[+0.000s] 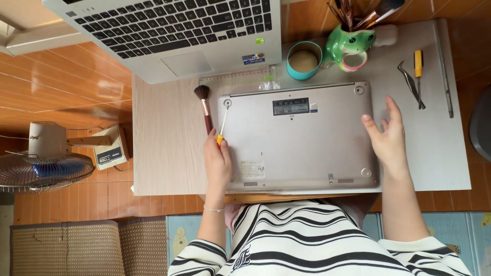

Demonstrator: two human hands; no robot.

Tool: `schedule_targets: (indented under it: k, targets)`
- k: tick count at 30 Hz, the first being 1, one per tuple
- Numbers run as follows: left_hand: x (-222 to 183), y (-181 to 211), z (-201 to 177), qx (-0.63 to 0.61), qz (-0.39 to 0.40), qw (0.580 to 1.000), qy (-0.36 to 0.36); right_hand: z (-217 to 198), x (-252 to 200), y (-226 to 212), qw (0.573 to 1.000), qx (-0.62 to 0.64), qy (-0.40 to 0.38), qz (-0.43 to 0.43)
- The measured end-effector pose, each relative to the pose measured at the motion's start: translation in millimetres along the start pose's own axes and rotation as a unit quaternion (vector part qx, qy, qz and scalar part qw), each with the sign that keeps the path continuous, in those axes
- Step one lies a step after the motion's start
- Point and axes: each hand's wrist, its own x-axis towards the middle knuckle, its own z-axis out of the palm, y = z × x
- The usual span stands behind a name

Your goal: Cleaning the exterior and removing screws from the bottom case of a laptop.

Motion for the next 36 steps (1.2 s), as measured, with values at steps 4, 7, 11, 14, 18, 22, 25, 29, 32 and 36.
schedule_targets:
  k: [4,7,11,14,18,22,25,29,32,36]
  targets:
    - [-12,-16,17,-0.004,-0.043,0.999,-0.028,-3,12,32,0.998,0.001,0.028,0.060]
    - [-9,-10,20,-0.011,-0.034,0.999,-0.016,0,18,27,0.995,0.032,0.025,0.087]
    - [8,8,13,-0.041,-0.081,0.996,-0.008,1,28,20,0.990,0.065,0.026,0.119]
    - [19,12,10,-0.055,-0.152,0.987,-0.022,-1,37,25,0.985,0.098,0.034,0.137]
    - [25,7,13,-0.055,-0.165,0.984,-0.024,-3,46,20,0.972,0.118,0.046,0.197]
    - [33,2,12,-0.072,-0.156,0.985,-0.007,-2,48,6,0.961,0.145,0.041,0.232]
    - [38,-23,18,-0.099,-0.154,0.983,0.009,-2,49,4,0.953,0.182,0.037,0.241]
    - [47,-42,21,-0.149,-0.156,0.976,0.011,-1,49,2,0.949,0.230,0.022,0.213]
    - [50,-42,26,-0.167,-0.161,0.973,0.013,1,47,-3,0.947,0.259,0.005,0.190]
    - [51,-38,28,-0.197,-0.174,0.964,0.024,2,45,-14,0.949,0.253,0.004,0.187]
